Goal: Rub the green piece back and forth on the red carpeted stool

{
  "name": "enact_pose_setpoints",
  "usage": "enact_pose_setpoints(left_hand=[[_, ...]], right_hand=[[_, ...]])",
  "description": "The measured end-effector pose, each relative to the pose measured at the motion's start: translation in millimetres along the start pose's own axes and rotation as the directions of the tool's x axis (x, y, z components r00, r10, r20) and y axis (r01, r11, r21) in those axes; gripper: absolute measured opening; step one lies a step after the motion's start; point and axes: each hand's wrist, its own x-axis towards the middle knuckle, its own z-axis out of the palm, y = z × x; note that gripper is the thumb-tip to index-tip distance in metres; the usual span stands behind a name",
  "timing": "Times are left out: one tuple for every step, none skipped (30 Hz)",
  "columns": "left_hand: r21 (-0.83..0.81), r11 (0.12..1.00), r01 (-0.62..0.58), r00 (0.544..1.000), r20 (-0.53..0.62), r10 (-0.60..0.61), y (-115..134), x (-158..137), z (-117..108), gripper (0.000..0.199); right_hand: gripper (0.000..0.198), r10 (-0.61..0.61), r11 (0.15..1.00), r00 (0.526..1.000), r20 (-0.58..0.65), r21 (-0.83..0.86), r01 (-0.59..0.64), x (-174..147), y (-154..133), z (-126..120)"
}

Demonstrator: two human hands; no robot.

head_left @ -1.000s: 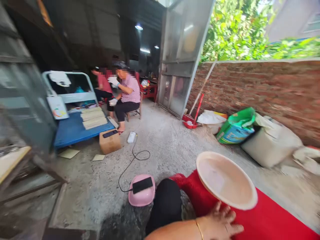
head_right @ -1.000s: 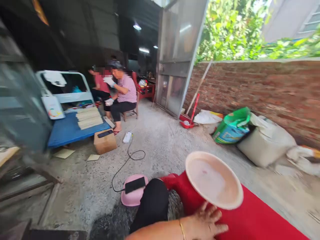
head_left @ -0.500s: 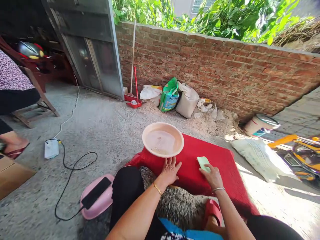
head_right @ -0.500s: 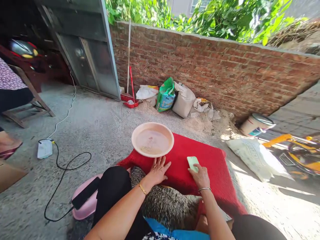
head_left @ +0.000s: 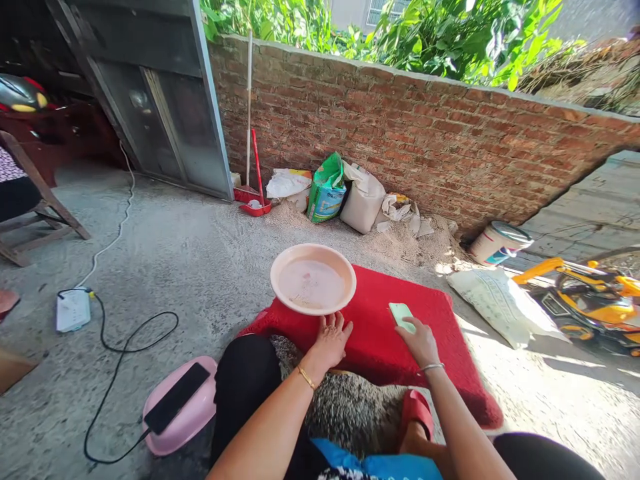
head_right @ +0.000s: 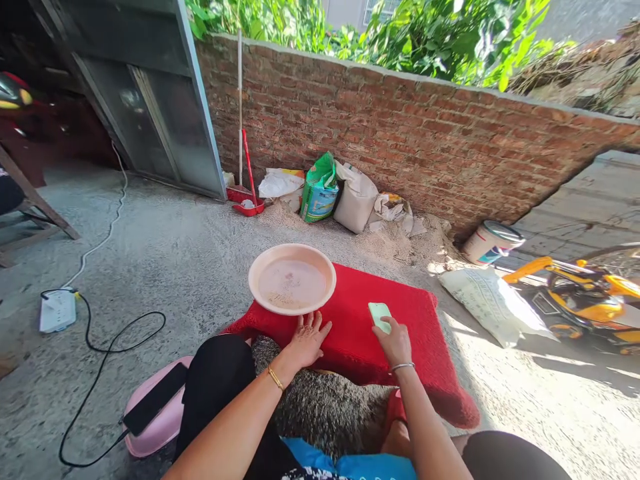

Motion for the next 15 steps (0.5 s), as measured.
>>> enact_pose_setpoints(left_hand=[[0.007, 1.0, -0.003, 1.0, 0.0, 0.003, -0.3, 0.1, -1.7, 0.081], [0.013, 1.0, -0.003, 1.0, -0.001, 0.003, -0.5, 0.3, -3.3, 0.081], [0.016, 1.0, -0.002, 1.0, 0.0, 0.002, -0.7, 0.6, -4.8, 0.082], [0.018, 1.0, -0.002, 1.0, -0.001, 0.002, -0.9, 1.1, -5.9, 0.082], [0.018, 1.0, -0.002, 1.0, 0.001, 0.002, -1.0, 1.6, -6.6, 0.082], [0.019, 1.0, 0.0, 1.0, 0.004, 0.0, -1.2, 2.1, -7.0, 0.081], [0.021, 1.0, 0.004, 1.0, 0.008, -0.004, -1.5, 2.7, -6.9, 0.08], [0.025, 1.0, 0.008, 1.0, 0.01, -0.008, -1.7, 3.1, -6.6, 0.08], [0.028, 1.0, 0.011, 1.0, 0.012, -0.012, -1.9, 3.4, -6.0, 0.08], [0.029, 0.999, 0.014, 1.0, 0.017, -0.014, -2.0, 3.5, -5.5, 0.08], [0.028, 1.0, 0.014, 1.0, 0.022, -0.014, -1.9, 3.4, -5.1, 0.08], [0.025, 1.0, 0.012, 1.0, 0.026, -0.013, -1.7, 3.2, -4.9, 0.081], [0.019, 1.0, 0.01, 0.999, 0.034, -0.011, -1.3, 2.9, -5.0, 0.081], [0.014, 1.0, 0.012, 0.999, 0.043, -0.012, -0.6, 2.6, -5.6, 0.081], [0.011, 1.0, 0.015, 0.999, 0.05, -0.016, 0.3, 2.4, -6.5, 0.081]], right_hand=[[0.042, -0.059, 0.998, 0.998, 0.009, 0.006, 0.059, 2.9, -19.2, 5.6], [0.041, -0.106, 0.994, 0.994, 0.02, 0.011, 0.106, 5.7, -38.3, 12.2], [0.041, -0.136, 0.991, 0.99, 0.036, 0.014, 0.135, 8.4, -56.5, 19.5], [0.042, -0.15, 0.989, 0.987, 0.057, 0.017, 0.149, 10.8, -73.2, 27.1], [0.042, -0.154, 0.988, 0.985, 0.079, 0.019, 0.153, 13.0, -87.6, 34.5], [0.042, -0.151, 0.988, 0.983, 0.1, 0.02, 0.15, 14.8, -99.0, 41.2], [0.042, -0.146, 0.989, 0.982, 0.117, 0.021, 0.144, 16.2, -106.8, 46.5], [0.041, -0.141, 0.99, 0.981, 0.13, 0.022, 0.139, 17.2, -110.5, 50.0], [0.04, -0.135, 0.991, 0.981, 0.137, 0.02, 0.134, 17.7, -109.8, 51.1], [0.039, -0.126, 0.992, 0.982, 0.138, 0.015, 0.126, 17.7, -104.2, 49.5], [0.039, -0.113, 0.994, 0.984, 0.136, 0.005, 0.113, 17.1, -93.9, 45.1], [0.039, -0.094, 0.995, 0.987, 0.13, -0.008, 0.096, 15.9, -79.0, 37.8], [0.039, -0.068, 0.997, 0.99, 0.12, -0.026, 0.072, 14.5, -60.1, 28.0], [0.04, -0.029, 0.998, 0.994, 0.102, -0.048, 0.034, 12.8, -38.0, 16.3], [0.041, 0.016, 0.998, 0.997, 0.075, -0.069, -0.011, 11.2, -14.1, 3.5]])
